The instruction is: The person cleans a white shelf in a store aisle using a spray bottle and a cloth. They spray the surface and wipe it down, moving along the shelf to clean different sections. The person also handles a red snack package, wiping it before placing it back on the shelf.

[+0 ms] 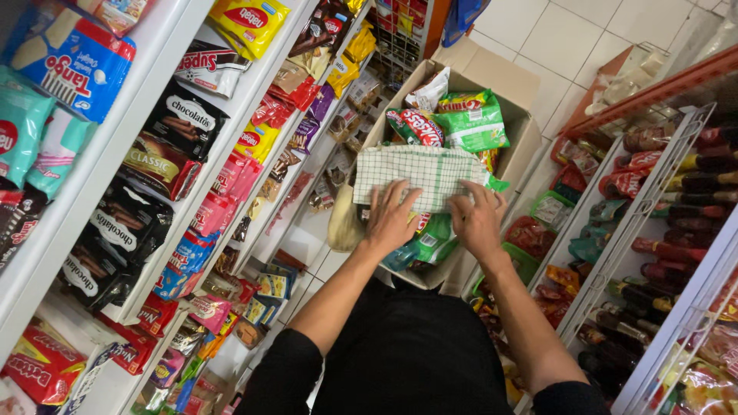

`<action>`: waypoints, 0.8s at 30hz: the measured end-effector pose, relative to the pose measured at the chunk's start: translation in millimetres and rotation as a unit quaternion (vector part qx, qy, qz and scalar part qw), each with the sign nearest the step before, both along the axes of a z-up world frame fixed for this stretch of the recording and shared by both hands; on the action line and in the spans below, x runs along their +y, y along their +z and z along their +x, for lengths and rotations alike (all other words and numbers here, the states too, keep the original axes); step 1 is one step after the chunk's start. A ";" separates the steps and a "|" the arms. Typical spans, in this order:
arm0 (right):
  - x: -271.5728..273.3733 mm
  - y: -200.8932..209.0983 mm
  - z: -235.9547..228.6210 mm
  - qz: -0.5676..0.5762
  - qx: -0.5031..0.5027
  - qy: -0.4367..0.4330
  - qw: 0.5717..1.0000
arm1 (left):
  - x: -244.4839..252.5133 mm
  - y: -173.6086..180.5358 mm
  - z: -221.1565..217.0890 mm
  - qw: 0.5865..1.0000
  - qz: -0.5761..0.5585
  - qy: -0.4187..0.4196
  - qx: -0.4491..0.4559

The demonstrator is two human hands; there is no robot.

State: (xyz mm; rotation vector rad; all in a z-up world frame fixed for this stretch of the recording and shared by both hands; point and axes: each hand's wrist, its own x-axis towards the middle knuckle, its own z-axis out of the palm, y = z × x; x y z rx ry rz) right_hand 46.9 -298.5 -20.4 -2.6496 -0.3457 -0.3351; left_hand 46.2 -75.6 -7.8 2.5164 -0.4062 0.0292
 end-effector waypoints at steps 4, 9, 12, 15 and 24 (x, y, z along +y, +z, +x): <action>-2.1 4.4 10.5 0.021 0.068 0.052 0.996 | -8.0 -2.7 7.3 0.999 0.029 0.035 -0.006; 20.4 14.2 7.9 -0.015 0.136 0.068 0.988 | -10.0 -1.6 10.3 0.999 0.030 0.027 0.024; 35.0 13.8 4.4 -0.028 0.125 0.028 0.991 | -4.7 -9.5 12.4 1.000 0.008 0.016 0.010; 45.5 18.3 8.5 -0.020 0.078 0.023 0.996 | -1.8 -12.9 16.9 0.998 -0.017 0.032 -0.060; 62.0 69.7 7.4 0.187 0.104 0.071 0.974 | -9.5 67.0 6.3 0.944 -0.229 0.198 0.134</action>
